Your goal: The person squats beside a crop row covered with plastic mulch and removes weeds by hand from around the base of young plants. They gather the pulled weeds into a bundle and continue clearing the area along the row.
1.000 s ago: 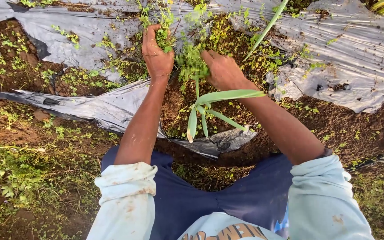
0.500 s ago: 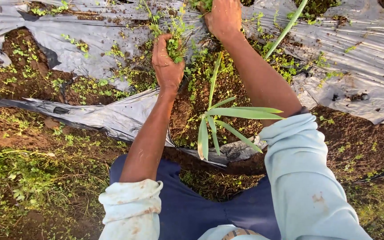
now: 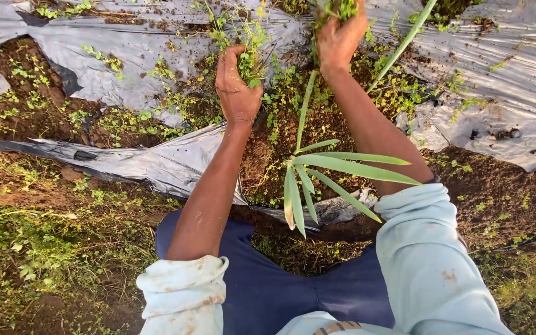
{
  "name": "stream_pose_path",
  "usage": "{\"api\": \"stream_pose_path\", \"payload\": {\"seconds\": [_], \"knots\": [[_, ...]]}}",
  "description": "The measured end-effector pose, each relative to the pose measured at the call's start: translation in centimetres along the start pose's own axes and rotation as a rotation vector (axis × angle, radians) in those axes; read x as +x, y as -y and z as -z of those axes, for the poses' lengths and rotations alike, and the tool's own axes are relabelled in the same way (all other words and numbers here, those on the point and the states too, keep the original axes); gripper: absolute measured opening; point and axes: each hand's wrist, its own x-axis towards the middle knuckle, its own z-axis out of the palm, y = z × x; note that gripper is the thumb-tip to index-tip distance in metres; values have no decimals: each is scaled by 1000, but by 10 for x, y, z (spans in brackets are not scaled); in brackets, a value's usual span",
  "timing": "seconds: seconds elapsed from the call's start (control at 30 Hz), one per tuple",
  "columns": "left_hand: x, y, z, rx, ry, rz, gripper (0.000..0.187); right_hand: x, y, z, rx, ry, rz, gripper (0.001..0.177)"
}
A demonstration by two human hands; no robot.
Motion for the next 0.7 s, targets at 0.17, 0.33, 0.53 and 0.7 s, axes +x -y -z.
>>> {"api": "stream_pose_path", "payload": {"seconds": [0.17,0.33,0.53,0.7], "knots": [[-5,7,-6,51,4,48,74,-38,15,72,118,254,465,23],[-3,3,-5,64,-4,21,76,-22,18,108,-484,407,605,58],[-5,0,-9,93,-20,-50,72,-50,21,92,-776,448,682,60],[-8,4,-15,167,-32,-38,76,-45,18,108,-280,555,305,58]]}}
